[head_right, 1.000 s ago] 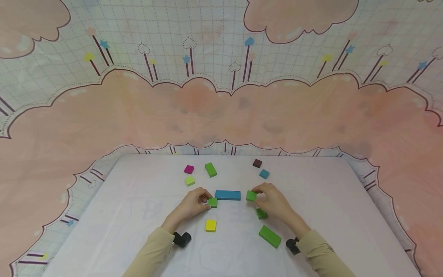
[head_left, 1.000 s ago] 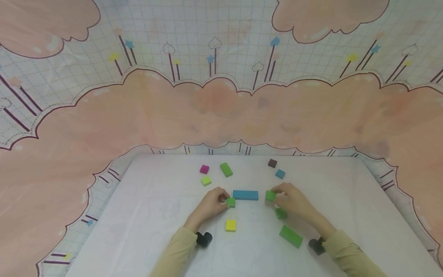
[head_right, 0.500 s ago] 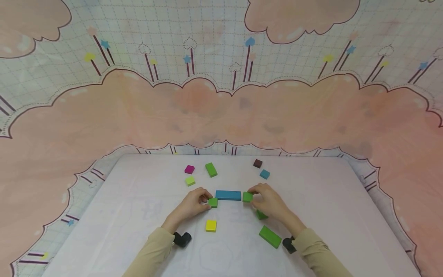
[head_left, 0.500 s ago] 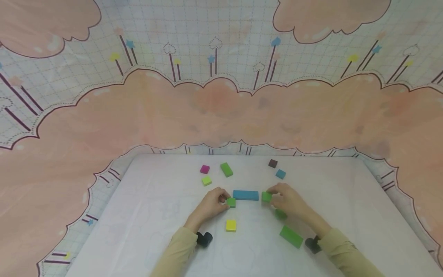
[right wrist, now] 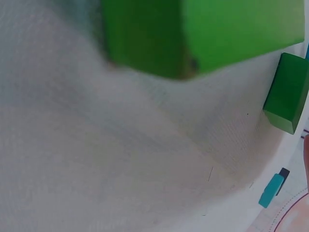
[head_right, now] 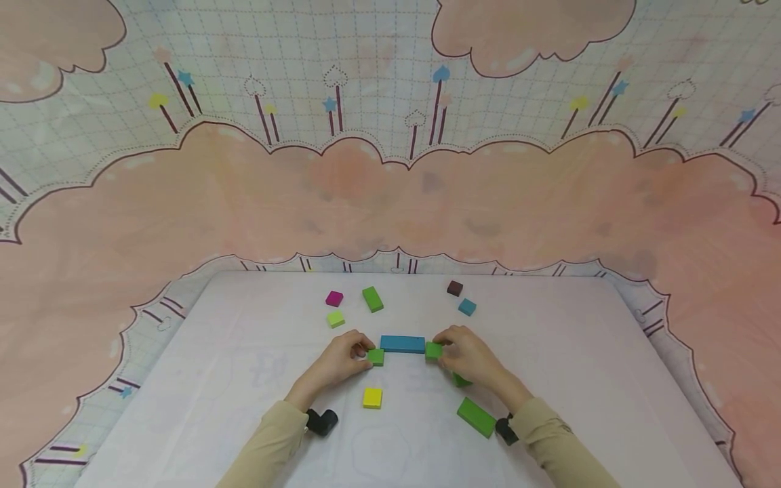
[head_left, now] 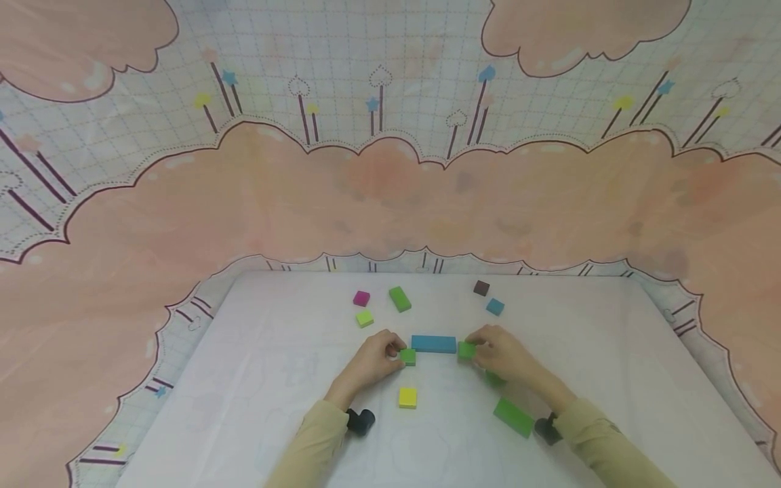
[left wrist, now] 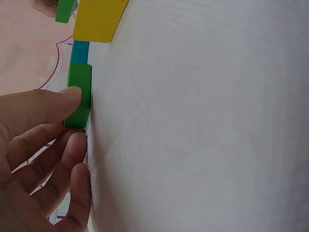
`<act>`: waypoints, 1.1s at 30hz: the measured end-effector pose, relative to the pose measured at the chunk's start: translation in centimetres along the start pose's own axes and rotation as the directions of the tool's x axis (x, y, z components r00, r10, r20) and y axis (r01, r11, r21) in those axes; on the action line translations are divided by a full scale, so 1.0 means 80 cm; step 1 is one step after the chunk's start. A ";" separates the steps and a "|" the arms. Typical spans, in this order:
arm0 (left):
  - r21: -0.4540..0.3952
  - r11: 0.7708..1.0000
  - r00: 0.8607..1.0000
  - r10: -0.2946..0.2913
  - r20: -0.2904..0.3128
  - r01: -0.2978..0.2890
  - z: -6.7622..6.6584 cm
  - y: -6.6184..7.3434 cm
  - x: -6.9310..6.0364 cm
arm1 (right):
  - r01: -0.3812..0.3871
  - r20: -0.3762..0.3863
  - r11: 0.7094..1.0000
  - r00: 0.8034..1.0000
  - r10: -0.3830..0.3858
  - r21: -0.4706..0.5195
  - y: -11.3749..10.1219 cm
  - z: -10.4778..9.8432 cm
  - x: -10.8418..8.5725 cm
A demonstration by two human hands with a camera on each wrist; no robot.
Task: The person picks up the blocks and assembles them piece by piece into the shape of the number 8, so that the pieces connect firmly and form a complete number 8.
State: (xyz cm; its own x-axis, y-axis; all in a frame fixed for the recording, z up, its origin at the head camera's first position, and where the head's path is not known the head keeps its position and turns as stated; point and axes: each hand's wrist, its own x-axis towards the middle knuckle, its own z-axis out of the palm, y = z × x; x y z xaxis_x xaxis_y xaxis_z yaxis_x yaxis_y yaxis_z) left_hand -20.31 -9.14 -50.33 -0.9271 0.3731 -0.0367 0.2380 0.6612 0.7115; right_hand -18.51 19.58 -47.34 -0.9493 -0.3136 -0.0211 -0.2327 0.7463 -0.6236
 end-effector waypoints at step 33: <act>0.002 1.000 1.000 -0.004 -0.006 0.004 0.001 0.000 -0.001 | 0.080 0.079 0.995 0.994 -0.075 -0.066 0.004 0.015 0.001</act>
State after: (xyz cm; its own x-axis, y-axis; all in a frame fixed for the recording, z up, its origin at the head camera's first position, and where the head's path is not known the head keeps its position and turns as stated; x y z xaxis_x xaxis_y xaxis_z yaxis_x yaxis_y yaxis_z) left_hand -20.24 -9.10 -50.37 -0.9296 0.3668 -0.0351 0.2351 0.6637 0.7101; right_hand -18.36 19.09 -48.46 -0.9097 -0.4138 -0.0362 -0.3213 0.7561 -0.5701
